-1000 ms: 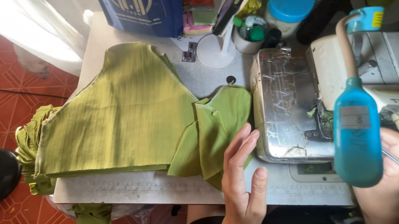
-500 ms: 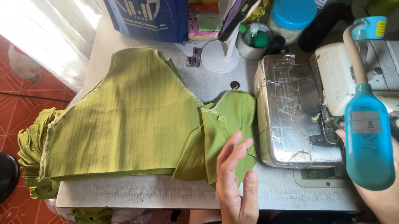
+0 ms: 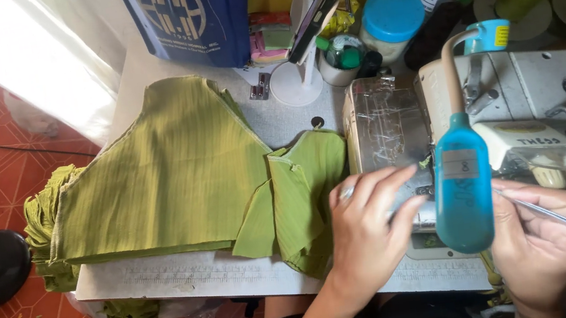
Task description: Organizing and aligning green fabric pieces on a workbench next to a sewing machine
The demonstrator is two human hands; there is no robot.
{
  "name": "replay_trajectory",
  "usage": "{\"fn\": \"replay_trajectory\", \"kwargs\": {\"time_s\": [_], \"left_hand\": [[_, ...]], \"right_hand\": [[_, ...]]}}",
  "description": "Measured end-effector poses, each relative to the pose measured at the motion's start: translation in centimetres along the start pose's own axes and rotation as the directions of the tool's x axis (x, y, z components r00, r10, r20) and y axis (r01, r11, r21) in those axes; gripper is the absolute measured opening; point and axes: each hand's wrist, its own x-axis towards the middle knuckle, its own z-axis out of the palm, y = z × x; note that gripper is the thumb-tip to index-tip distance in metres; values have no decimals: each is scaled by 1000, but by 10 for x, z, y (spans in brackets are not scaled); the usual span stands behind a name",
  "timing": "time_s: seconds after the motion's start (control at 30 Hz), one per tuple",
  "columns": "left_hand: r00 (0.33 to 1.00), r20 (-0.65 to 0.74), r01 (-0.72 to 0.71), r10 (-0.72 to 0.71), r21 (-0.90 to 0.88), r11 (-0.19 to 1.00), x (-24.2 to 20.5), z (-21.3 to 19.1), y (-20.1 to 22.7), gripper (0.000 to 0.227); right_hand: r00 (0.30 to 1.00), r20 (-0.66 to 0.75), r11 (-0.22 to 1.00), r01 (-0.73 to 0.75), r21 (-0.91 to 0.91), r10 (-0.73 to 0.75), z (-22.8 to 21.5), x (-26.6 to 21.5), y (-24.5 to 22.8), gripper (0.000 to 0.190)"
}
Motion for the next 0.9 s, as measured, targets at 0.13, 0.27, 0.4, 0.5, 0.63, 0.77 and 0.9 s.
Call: {"fn": "replay_trajectory", "kwargs": {"time_s": [0.13,0.27,0.4,0.5,0.63,0.77,0.9], "left_hand": [[991,129,-40,29,87,995,15,30,-3,10],[995,82,-50,48,30,998,19,34,-2,25],[989,109,-105,101,33,994,18,33,-2,20],[1000,-9,-8,9,152,988,19,33,-9,6],[1000,14,2,-4,174,985,24,33,-1,7],[999,5,34,-36,182,983,22,33,3,9],[998,-55,46,-34,239,970,20,31,-11,11]], "right_hand": [[990,-69,988,-116,101,123,-2,2,-19,18],[988,-51,966,-131,223,146,-14,3,-10,22],[981,-24,945,-180,273,194,-23,2,-4,22],[986,-93,977,-123,173,140,-28,1,-1,19],[984,-178,998,-9,68,21,-25,-3,15,17],[991,-114,996,79,35,-75,-19,2,16,14],[996,-67,982,-50,181,63,-18,-7,19,18]]}}
